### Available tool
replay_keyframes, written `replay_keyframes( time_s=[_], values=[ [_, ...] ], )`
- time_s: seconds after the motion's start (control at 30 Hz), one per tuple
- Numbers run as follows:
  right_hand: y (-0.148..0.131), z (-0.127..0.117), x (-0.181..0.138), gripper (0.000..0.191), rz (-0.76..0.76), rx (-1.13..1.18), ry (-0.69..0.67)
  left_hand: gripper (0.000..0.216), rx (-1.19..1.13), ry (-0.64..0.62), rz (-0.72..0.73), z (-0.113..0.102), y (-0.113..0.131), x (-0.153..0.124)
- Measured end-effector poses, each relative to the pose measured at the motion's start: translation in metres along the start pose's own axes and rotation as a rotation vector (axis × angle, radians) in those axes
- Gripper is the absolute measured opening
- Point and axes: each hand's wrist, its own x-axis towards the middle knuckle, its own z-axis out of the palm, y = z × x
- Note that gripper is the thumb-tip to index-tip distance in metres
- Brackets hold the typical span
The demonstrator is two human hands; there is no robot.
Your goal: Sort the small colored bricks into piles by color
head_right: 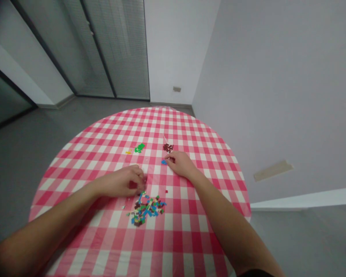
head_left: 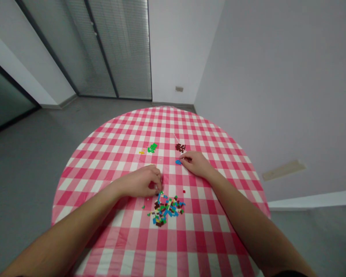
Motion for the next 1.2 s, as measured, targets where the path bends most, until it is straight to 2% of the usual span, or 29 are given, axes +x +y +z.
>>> replay_keyframes(
  time_s=[0.27,0.47,0.87,1.0,1.2],
  values=[
    [-0.008,0.000,-0.002,0.019,-0.015,0.013,-0.016,0.015,0.027,-0.065,0.000,0.004,-0.007,-0.001],
    [-0.009,-0.002,-0.002,0.018,0.008,0.008,-0.027,0.019,0.023,-0.067,0.015,0.007,-0.006,0.001],
    [-0.010,-0.002,-0.002,0.017,0.004,0.020,-0.026,0.013,0.047,-0.044,-0.009,0.011,-0.007,0.003],
    [-0.013,-0.003,-0.002,0.019,-0.008,0.022,-0.019,0.012,0.013,0.020,-0.051,0.006,-0.007,0.002],
    [-0.030,0.001,-0.008,0.019,-0.019,0.167,-0.005,0.011,-0.262,0.231,-0.282,0.005,-0.014,-0.001]
  ],
)
